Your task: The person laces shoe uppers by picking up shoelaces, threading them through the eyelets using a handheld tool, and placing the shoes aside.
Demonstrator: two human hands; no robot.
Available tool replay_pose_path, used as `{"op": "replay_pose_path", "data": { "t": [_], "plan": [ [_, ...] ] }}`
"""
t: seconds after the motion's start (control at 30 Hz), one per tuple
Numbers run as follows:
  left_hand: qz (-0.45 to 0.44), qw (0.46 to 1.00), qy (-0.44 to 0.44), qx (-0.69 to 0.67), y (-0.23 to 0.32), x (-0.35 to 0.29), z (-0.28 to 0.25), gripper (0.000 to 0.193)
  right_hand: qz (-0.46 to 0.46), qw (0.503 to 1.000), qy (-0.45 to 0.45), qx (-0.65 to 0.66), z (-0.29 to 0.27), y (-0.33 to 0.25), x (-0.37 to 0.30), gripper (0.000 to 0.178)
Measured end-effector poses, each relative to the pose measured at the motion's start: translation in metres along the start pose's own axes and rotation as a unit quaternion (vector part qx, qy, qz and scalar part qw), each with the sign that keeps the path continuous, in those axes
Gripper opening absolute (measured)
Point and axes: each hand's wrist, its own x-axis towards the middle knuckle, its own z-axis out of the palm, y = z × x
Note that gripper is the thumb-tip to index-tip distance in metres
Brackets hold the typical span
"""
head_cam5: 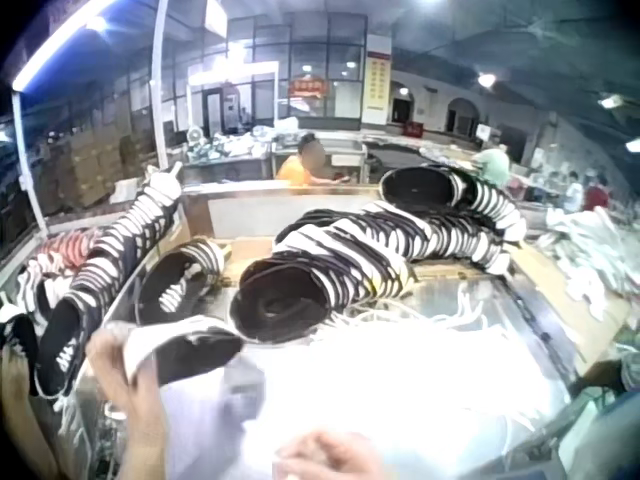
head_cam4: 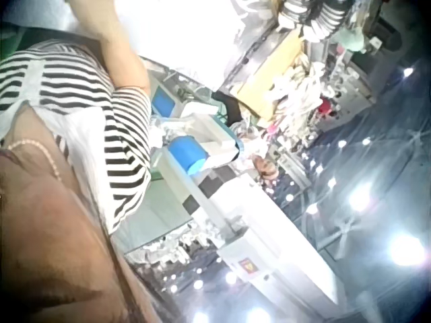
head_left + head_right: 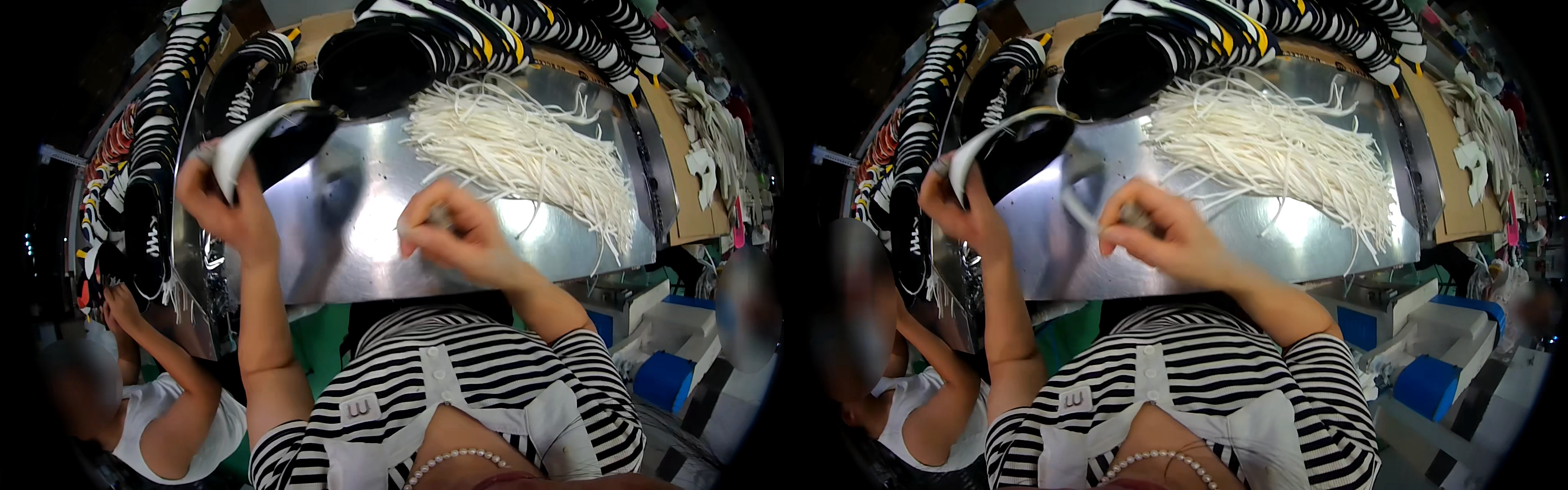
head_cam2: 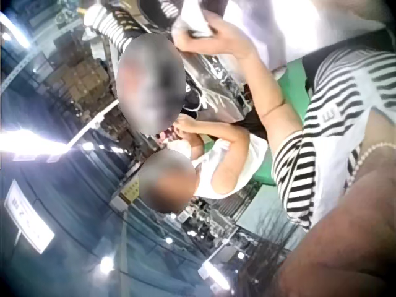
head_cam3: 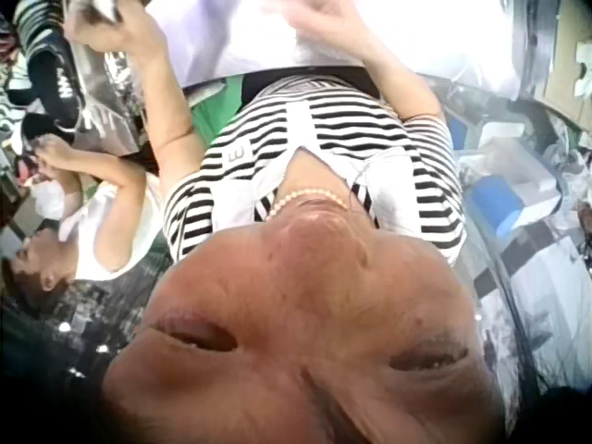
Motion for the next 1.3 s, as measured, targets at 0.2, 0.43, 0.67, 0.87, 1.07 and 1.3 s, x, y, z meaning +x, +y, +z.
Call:
{"op": "replay_pose_path", "data": {
  "t": [0.2,0.43,0.67,0.87,1.07,1.3],
  "plan": [
    [-0.057,0.881,-0.41,0.228,0.06,-0.152,0.029,0.054,-0.362,0.859,-0.059,0.357,-0.024,-0.115,-0.063,0.023],
    [-0.005,0.91,-0.337,0.243,0.045,-0.087,-0.025,0.029,0.04,0.978,0.2,0.043,-0.058,-0.042,-0.097,0.012],
    [0.06,0.807,-0.5,0.309,0.025,-0.045,-0.044,0.025,-0.023,0.844,0.28,-0.456,-0.117,0.093,0.024,0.02],
    [-0.316,0.677,-0.626,0.223,-0.006,-0.038,-0.061,0.038,0.116,0.981,0.153,-0.016,-0.028,0.097,0.004,0.012],
    [-0.711,0.502,-0.491,0.028,-0.024,-0.067,-0.015,0.051,0.169,0.967,0.189,-0.007,0.002,0.109,0.006,0.014],
    [-0.69,0.634,-0.323,-0.131,0.03,-0.087,-0.009,0.045,0.162,0.975,0.137,0.062,0.003,0.083,0.002,0.014]
  ]
}}
